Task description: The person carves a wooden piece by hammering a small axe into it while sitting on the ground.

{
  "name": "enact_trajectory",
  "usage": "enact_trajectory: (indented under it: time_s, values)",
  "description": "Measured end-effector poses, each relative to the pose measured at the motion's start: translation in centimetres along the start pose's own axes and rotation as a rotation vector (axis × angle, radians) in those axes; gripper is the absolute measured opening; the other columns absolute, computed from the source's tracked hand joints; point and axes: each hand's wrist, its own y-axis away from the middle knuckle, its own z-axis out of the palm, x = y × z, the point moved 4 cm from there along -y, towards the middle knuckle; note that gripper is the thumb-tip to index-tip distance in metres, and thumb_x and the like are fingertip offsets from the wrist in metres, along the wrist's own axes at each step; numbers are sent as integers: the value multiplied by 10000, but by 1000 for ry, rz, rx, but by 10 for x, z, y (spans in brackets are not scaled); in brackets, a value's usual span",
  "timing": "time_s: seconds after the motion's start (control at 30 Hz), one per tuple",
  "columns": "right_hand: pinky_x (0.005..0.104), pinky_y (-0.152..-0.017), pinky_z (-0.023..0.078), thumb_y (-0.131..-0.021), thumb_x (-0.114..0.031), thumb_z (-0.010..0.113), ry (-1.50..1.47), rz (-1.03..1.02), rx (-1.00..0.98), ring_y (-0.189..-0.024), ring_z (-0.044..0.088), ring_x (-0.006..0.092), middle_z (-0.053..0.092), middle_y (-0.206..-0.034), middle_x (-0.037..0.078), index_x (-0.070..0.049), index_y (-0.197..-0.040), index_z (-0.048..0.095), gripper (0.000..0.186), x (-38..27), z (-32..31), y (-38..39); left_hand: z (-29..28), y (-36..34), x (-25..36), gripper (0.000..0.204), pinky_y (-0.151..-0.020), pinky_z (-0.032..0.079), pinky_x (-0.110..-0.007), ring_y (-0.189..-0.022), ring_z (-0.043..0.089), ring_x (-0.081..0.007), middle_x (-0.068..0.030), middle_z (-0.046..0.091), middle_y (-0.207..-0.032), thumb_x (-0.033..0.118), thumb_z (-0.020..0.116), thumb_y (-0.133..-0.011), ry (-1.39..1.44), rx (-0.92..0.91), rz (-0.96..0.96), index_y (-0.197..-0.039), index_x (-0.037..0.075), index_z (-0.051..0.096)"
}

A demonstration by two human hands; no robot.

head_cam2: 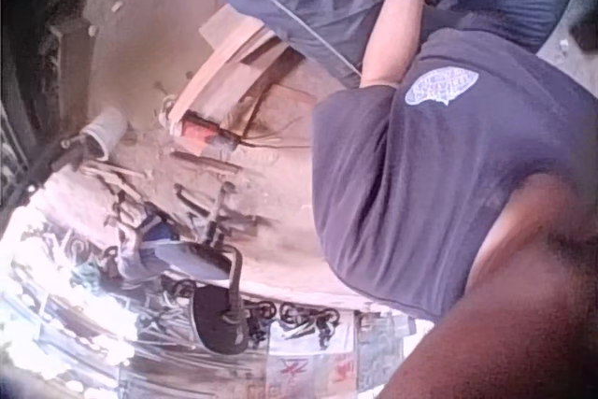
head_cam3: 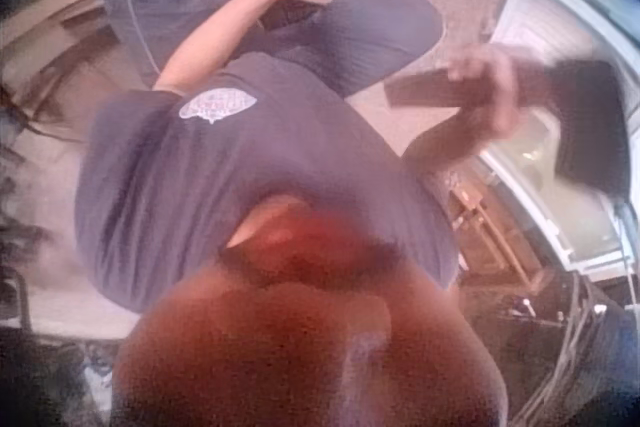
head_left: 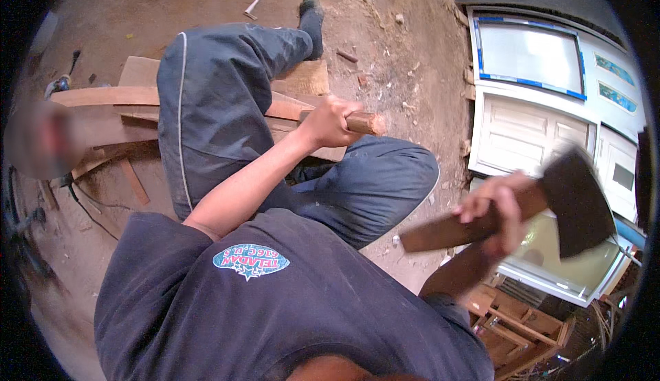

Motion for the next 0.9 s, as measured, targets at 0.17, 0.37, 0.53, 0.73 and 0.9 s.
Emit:
enact_trajectory:
  time_s: [0.17,0.37,0.53,0.73,0.9]
  values:
    - [307,-506,474,-937,-149,568,570,-39,-433,-511,549,176,561,-635,64,-32,-828,526,166,61,20,3,5,-1,-5,221,-594,500,-429,-675,649,-373,-169,627,-682,198,759,-676,-2,-33,7,-779,66,616]
    - [307,-450,446,-885,-154,618,387,461,-414,-445,517,171,531,-564,63,-12,-797,533,188,83,14,9,-4,-5,-1,246,-606,509,-423,-696,659,-373,-172,655,-730,189,770,-654,23,7,-6,-834,69,653]
    - [303,-492,464,-913,-85,593,-44,225,-228,-487,533,165,540,-610,59,-21,-861,493,129,80,22,19,5,-2,-5,227,-600,495,-427,-712,654,-365,-163,637,-701,179,752,-646,10,0,24,-790,65,618]
    - [326,-488,486,-956,-155,526,352,449,-386,-468,530,165,541,-588,88,-22,-852,514,169,69,12,14,-1,-2,-11,233,-591,487,-438,-680,638,-374,-164,621,-674,191,761,-654,-43,45,48,-764,61,602]
    - [363,-623,515,-968,-150,408,-121,-252,-207,-565,527,203,525,-710,101,-42,-883,509,171,2,-4,8,5,-1,-3,245,-597,494,-438,-673,639,-378,-173,622,-679,202,769,-655,11,-13,8,-754,63,593]
